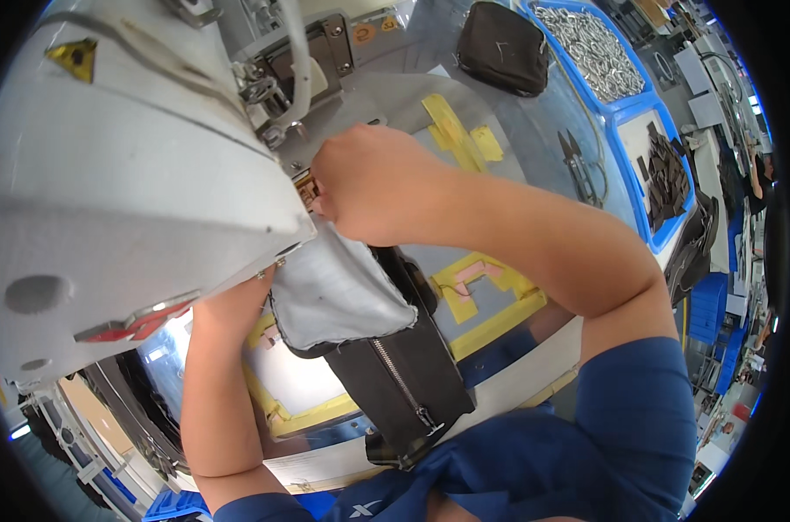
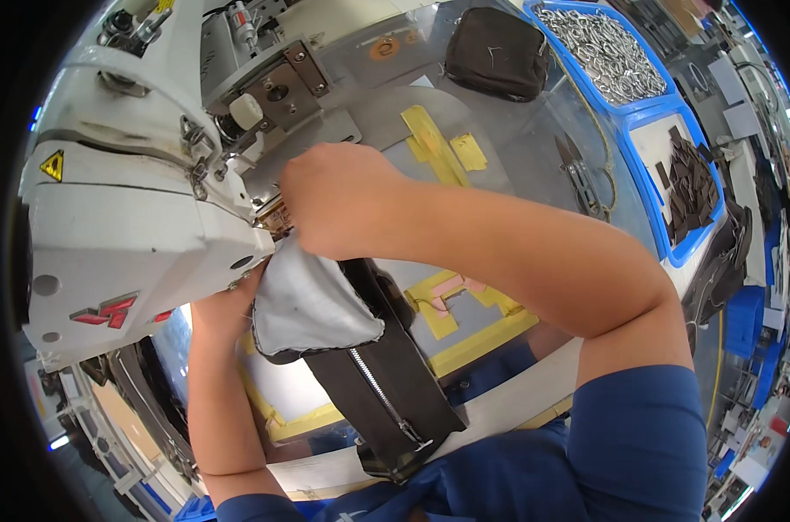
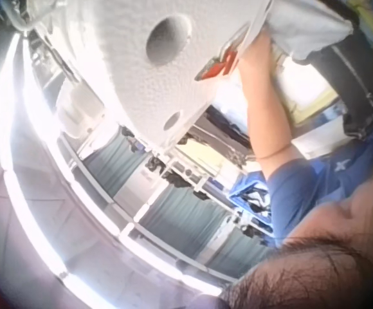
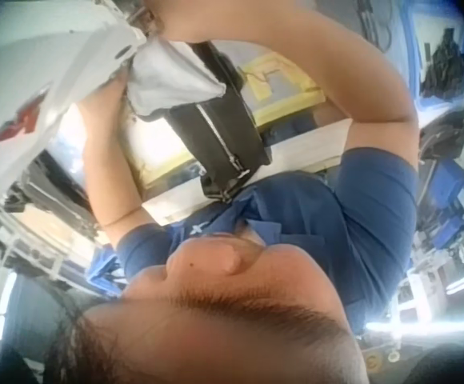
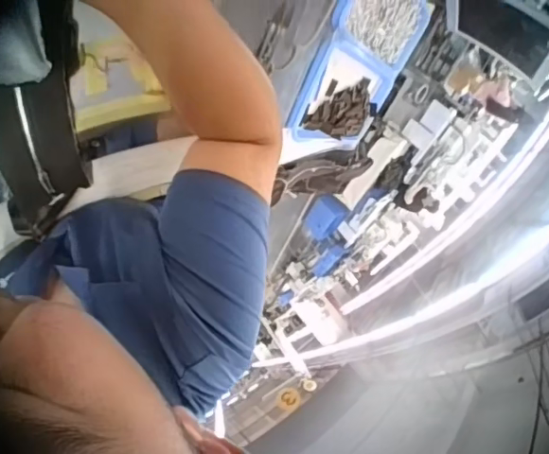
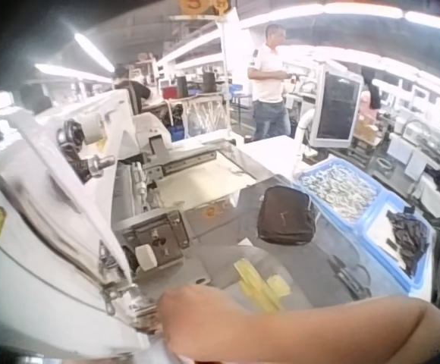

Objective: The person sews zippers onto small fabric pouches using an industrial sewing machine. They align the zipper with the pouch edge, feed it through the machine, and then trim excess thread. The person handles multiple pouches, including plaid and solid black ones, and places finished items into a blue bin.

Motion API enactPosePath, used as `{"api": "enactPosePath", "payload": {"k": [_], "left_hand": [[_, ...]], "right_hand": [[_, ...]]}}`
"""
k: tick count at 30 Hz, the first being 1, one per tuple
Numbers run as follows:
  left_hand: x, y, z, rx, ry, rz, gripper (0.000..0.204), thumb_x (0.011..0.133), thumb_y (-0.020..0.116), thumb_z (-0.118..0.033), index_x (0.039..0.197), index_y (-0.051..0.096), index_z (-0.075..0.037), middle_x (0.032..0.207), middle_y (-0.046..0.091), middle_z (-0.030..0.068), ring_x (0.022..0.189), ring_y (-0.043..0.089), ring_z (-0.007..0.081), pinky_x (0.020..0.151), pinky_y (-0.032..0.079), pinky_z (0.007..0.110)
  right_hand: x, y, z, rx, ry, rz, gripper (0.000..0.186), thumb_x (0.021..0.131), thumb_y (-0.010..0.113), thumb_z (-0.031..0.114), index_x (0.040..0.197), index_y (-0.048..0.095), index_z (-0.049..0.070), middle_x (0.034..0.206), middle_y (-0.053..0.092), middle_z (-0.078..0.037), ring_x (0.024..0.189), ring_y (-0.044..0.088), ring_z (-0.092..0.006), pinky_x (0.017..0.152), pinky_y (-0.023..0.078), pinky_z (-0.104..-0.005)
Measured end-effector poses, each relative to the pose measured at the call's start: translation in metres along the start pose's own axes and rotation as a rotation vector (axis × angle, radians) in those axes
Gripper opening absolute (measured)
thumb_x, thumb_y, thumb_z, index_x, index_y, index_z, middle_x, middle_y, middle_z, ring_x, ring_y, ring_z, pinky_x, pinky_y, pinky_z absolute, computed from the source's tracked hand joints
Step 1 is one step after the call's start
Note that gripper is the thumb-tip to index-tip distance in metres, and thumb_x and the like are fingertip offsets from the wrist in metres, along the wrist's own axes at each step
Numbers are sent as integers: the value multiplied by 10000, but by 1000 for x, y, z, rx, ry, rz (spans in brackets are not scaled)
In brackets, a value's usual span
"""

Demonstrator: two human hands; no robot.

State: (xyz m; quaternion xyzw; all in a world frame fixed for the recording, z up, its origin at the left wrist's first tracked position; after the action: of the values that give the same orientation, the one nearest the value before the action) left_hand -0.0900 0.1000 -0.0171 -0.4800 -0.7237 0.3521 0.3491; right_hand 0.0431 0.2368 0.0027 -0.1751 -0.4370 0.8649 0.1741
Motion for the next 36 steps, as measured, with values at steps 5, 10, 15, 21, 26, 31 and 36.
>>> {"api": "enactPosePath", "payload": {"k": [5, 10, 15, 21, 26, 31, 36], "left_hand": [[0, -3, -5, -58, 92, -18, 219, 858, 817, -52, 1067, 779, 1, 978, 790, 118, 877, 743, 238, 805, 573, 370], [5, -7, -10, -108, 62, -10, 219, 854, 820, -57, 1064, 779, -10, 967, 783, 120, 884, 743, 253, 788, 574, 382], [-9, 3, 10, 37, 50, -44, 228, 860, 823, -74, 1074, 773, -11, 999, 782, 117, 915, 739, 266, 809, 574, 391], [-2, 8, 15, -52, -57, 80, 248, 873, 781, -68, 1114, 752, -16, 1058, 765, 143, 977, 722, 310, 859, 565, 412], [-9, 21, 27, 8, -124, 170, 257, 898, 745, -111, 1146, 746, -41, 1110, 754, 150, 1033, 708, 342, 904, 555, 452], [0, 8, 6, 17, -116, 185, 300, 885, 761, -149, 1171, 746, -60, 1113, 747, 155, 1045, 697, 374, 923, 549, 461], [-1, 5, -3, 122, 55, 24, 284, 872, 768, -143, 1143, 757, -57, 1096, 752, 149, 1028, 704, 370, 909, 554, 458]], "right_hand": [[-3, -7, 0, -28, -21, -16, 186, 821, 679, 145, 797, 749, -26, 819, 726, -229, 868, 724, -433, 764, 581, -508], [-1, -4, -2, -67, -67, -44, 228, 856, 696, 170, 798, 734, -47, 807, 717, -239, 854, 722, -432, 769, 572, -504], [-1, -1, -2, -71, -90, -14, 262, 893, 698, 194, 812, 729, -53, 810, 713, -249, 852, 714, -450, 782, 566, -508], [-17, -12, 1, 30, -263, -194, 297, 937, 673, 221, 820, 718, -48, 794, 702, -253, 844, 698, -465, 774, 551, -527], [-14, -11, 3, -37, -295, -224, 324, 951, 647, 241, 795, 704, -38, 786, 698, -248, 828, 692, -459, 782, 541, -529], [-17, -12, 7, -57, -282, -210, 330, 952, 643, 249, 792, 701, -34, 786, 699, -244, 827, 692, -455, 788, 543, -527], [-14, -10, 4, -41, -269, -198, 318, 949, 646, 245, 797, 704, -29, 789, 704, -240, 826, 695, -453, 793, 546, -525]]}}
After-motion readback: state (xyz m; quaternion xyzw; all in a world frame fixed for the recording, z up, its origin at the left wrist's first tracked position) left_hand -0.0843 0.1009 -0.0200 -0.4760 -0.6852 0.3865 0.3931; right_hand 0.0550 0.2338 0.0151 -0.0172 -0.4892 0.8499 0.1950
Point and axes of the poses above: each hand's wrist, its own x-axis towards the middle knuckle, its own y-axis out of the palm, z = x × y, the point moved 8 cm from there along x, towards the middle knuckle
